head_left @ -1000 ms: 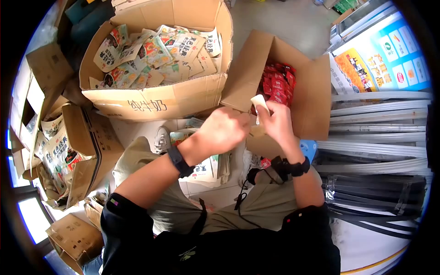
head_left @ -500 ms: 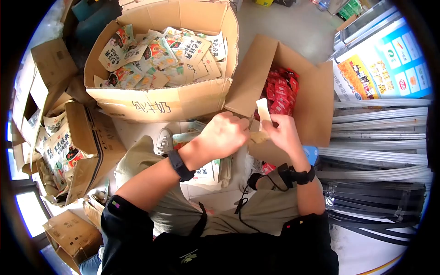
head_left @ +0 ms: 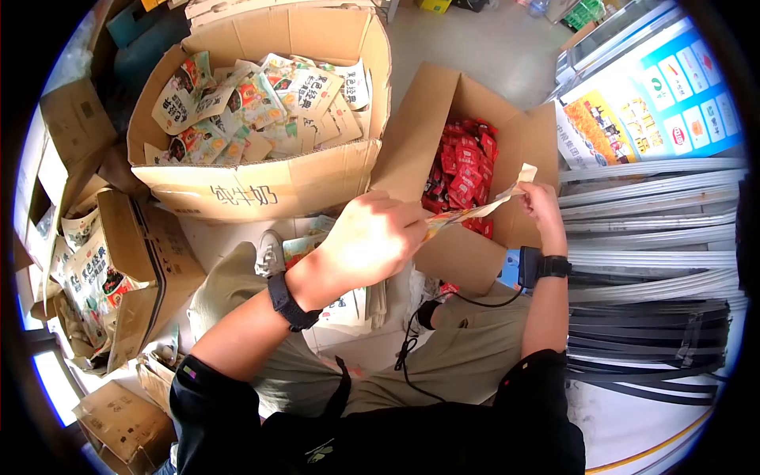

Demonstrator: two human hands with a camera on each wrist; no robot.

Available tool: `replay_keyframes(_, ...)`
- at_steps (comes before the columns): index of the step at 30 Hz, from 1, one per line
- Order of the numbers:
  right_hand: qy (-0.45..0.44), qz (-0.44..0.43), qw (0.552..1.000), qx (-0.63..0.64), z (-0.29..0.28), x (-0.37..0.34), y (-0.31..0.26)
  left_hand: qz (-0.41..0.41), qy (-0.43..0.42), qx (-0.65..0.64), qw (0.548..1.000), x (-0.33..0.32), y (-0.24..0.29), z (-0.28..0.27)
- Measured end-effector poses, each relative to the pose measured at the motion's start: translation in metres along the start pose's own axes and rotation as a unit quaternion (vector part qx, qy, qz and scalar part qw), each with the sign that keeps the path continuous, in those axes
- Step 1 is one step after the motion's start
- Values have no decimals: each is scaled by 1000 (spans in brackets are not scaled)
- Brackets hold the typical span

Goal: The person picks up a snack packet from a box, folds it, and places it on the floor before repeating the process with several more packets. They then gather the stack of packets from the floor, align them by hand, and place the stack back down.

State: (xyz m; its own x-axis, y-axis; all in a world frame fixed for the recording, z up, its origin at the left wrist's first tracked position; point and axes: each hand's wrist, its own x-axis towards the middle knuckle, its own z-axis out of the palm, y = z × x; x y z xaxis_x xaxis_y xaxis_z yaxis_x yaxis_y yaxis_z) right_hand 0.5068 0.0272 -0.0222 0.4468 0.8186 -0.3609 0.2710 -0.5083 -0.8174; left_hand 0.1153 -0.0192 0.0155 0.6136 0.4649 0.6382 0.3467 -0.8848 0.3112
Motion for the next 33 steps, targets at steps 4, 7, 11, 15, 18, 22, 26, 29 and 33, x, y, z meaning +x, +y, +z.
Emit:
replay_keyframes(4, -33, -57, 998, -6, 16, -18, -4, -103, 20, -36, 994, 2, 4, 0)
replay_keyframes(7, -1, -81, 996, 39, 42, -37, -8, -137, 96, -93, 982, 5, -2, 6)
replay_keyframes(11, -267, -166, 934, 171, 53, -27, 2, -169, 141, -156, 963, 11, -8, 5)
replay_keyframes(15, -435, -70, 823, 358, 66, -47, -10, -218, 175, -172, 945, 15, -19, 2)
replay_keyframes(18, -469, -94, 812, 335, 74, -61, -17, -256, 210, -208, 920, 20, -27, -3)
replay_keyframes(22, -313, -196, 926, 73, 74, -80, -19, -302, 234, -277, 882, 22, -38, 5)
replay_keyframes(26, -326, -239, 912, 73, 69, -76, -13, -398, 214, -427, 783, 25, -48, 13)
replay_keyframes(29, -321, -180, 910, 189, 62, -84, -11, -477, 152, -514, 697, 26, -54, 16)
replay_keyframes(33, -297, -131, 905, 276, 45, -76, 2, -471, 55, -596, 647, 37, -44, 15)
